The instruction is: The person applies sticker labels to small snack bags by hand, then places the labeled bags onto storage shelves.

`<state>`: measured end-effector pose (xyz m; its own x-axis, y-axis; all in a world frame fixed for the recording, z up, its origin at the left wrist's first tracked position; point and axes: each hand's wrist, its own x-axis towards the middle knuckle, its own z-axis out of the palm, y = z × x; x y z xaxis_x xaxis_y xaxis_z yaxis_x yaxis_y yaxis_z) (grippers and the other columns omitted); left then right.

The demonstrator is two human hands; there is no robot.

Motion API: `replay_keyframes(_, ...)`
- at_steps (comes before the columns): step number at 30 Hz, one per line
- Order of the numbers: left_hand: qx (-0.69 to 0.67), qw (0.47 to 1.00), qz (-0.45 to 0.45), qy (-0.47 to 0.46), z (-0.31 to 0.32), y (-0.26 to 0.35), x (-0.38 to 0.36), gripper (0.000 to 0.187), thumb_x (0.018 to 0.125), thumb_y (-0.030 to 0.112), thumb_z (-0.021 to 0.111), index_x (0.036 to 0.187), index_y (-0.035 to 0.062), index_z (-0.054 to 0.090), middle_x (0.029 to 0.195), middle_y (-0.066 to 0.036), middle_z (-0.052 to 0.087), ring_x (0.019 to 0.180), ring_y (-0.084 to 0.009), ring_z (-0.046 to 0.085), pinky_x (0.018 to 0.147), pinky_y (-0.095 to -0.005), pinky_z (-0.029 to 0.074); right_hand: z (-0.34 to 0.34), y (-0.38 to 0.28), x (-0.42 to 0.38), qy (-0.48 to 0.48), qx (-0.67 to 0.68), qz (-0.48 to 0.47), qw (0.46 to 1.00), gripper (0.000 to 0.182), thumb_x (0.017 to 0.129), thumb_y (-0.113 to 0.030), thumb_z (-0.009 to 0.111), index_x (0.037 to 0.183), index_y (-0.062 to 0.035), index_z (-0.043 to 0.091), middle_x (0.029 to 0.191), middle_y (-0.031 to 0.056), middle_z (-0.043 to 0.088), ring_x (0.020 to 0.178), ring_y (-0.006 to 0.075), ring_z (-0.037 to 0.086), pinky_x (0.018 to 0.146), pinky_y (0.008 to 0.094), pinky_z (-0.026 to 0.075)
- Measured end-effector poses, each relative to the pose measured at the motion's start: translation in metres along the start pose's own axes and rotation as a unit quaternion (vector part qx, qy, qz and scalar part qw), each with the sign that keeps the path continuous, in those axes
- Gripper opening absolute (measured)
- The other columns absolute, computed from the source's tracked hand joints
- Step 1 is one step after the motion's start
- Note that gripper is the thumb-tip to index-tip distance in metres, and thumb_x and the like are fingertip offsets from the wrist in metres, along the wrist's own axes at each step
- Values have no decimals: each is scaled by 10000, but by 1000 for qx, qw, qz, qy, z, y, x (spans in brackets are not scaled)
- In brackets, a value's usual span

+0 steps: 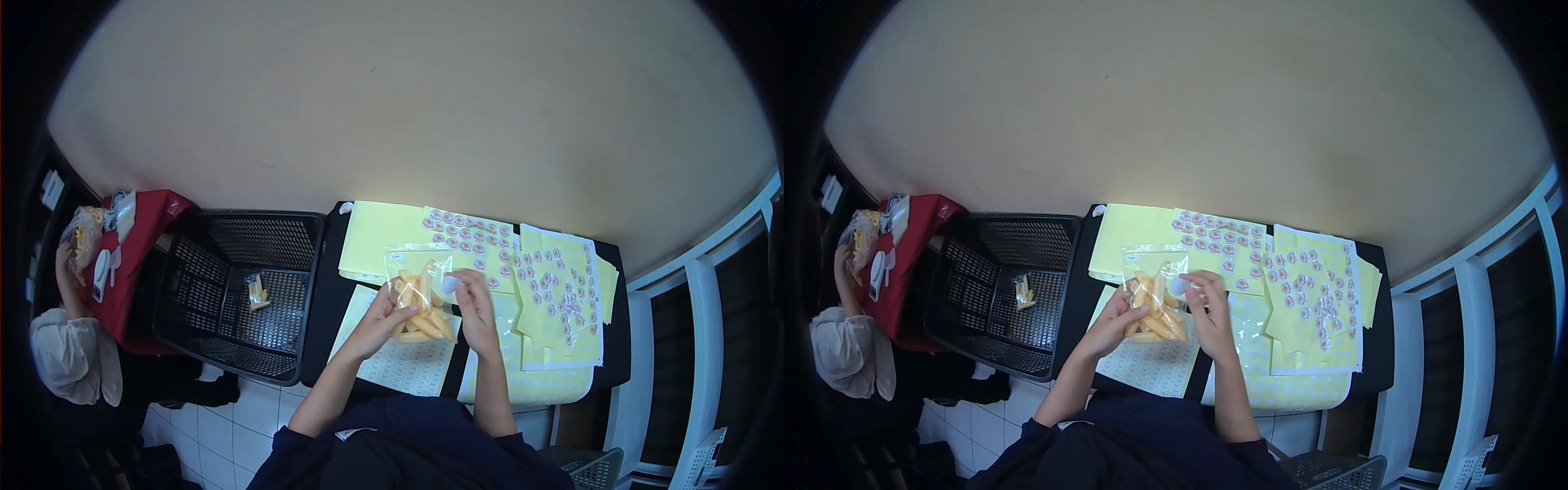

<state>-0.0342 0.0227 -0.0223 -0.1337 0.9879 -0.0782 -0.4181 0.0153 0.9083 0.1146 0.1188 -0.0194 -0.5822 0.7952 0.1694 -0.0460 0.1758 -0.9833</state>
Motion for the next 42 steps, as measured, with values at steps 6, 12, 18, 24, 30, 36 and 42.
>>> replay_keyframes(6,29,999,-24,7,2,13,-10,604,839,119,482,1287,12,90,1159,-185,428,1039,-190,468,880,-291,372,0,-32,-13,33,81,-48,995,87,820,-31,505,888,24,507,707,42,540,618,94,540,591,203,454)
replay_keyframes(12,56,998,-1,-23,6,11,-12,612,834,105,483,1288,16,84,1165,-190,410,1057,-195,449,875,-296,374,2,-41,-20,-43,-2,-80,996,80,767,52,522,826,56,576,807,104,574,750,144,580,701,233,470)
replay_keyframes(18,97,994,34,-30,3,5,-15,619,834,104,487,1295,33,81,1191,-205,362,1095,-219,417,880,-317,375,0,-35,-17,-56,-33,-121,991,81,755,14,535,811,37,589,783,105,581,704,148,564,652,241,448)
replay_keyframes(24,101,993,44,-32,6,5,-19,624,832,118,488,1300,44,83,1222,-229,324,1120,-245,395,897,-319,350,13,-49,-17,-27,-134,-97,986,179,753,6,539,931,-3,546,743,92,570,674,156,551,617,264,442)
replay_keyframes(30,112,992,40,-45,8,6,-21,653,826,132,497,1310,53,67,1236,-233,306,1153,-255,354,940,-330,295,14,-55,-18,-52,-182,-94,978,277,761,15,521,1033,-15,485,743,115,542,677,200,554,619,285,443)
replay_keyframes(36,118,991,40,-43,10,7,-21,657,829,129,491,1313,63,52,1239,-238,300,1168,-255,334,945,-332,286,22,-47,-18,-31,-228,-127,965,257,760,22,521,1013,-6,484,751,123,543,685,210,559,625,292,449)
replay_keyframes(42,122,991,48,-34,10,6,-19,651,835,107,471,1314,66,31,1238,-237,293,1168,-253,333,932,-327,305,28,-46,-18,3,-246,-147,958,242,760,26,525,997,-2,489,750,115,553,682,186,565,613,266,459)
